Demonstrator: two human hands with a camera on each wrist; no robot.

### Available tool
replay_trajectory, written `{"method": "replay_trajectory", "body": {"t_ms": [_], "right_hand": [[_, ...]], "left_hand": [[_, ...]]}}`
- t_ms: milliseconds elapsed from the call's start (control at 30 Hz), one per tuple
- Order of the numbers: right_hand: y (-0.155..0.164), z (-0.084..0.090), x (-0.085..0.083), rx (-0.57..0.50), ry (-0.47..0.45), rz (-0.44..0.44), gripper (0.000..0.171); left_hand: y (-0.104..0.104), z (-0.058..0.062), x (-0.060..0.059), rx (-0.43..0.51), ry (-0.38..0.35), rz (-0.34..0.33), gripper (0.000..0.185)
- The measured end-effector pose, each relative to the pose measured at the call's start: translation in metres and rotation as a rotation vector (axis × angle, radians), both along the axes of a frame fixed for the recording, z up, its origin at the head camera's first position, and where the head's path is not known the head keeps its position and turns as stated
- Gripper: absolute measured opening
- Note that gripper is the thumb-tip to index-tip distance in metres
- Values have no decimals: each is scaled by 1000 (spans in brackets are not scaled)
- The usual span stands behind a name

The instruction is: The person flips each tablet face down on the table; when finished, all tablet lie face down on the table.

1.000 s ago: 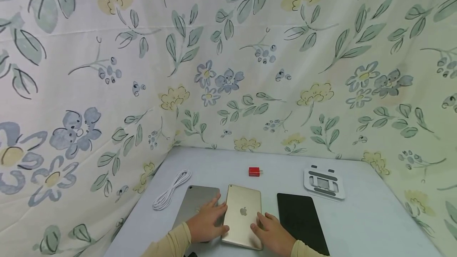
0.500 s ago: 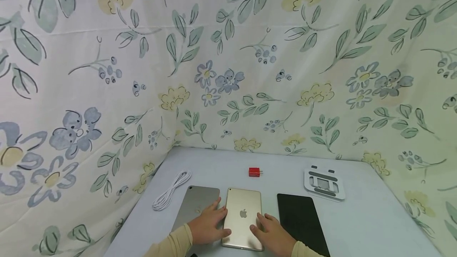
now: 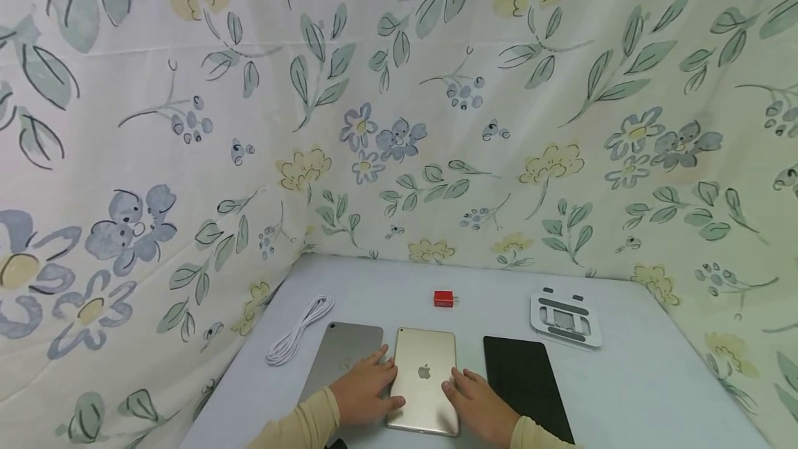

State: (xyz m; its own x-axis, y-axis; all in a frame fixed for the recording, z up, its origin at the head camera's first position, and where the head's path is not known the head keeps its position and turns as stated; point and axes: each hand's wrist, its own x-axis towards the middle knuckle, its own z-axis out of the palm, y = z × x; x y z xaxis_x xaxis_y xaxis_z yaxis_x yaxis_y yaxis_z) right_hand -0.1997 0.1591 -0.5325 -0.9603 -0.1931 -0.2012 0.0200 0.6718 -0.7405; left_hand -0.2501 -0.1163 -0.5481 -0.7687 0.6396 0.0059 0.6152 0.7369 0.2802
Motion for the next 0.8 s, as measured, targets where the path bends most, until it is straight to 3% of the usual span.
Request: {"method": "replay_trajectory", "body": {"t_ms": [267,467,800], "right_hand": [[6,-1,-2,-58,-5,42,79],[13,-2,0,-64,43,34,76],[26,-5,1,14,124,1,75]], "left_hand": [[0,7,1,-12,-11,8,69],[4,12,1,30,35,7,67],[21,15,-4,6,97,-117,64]]}}
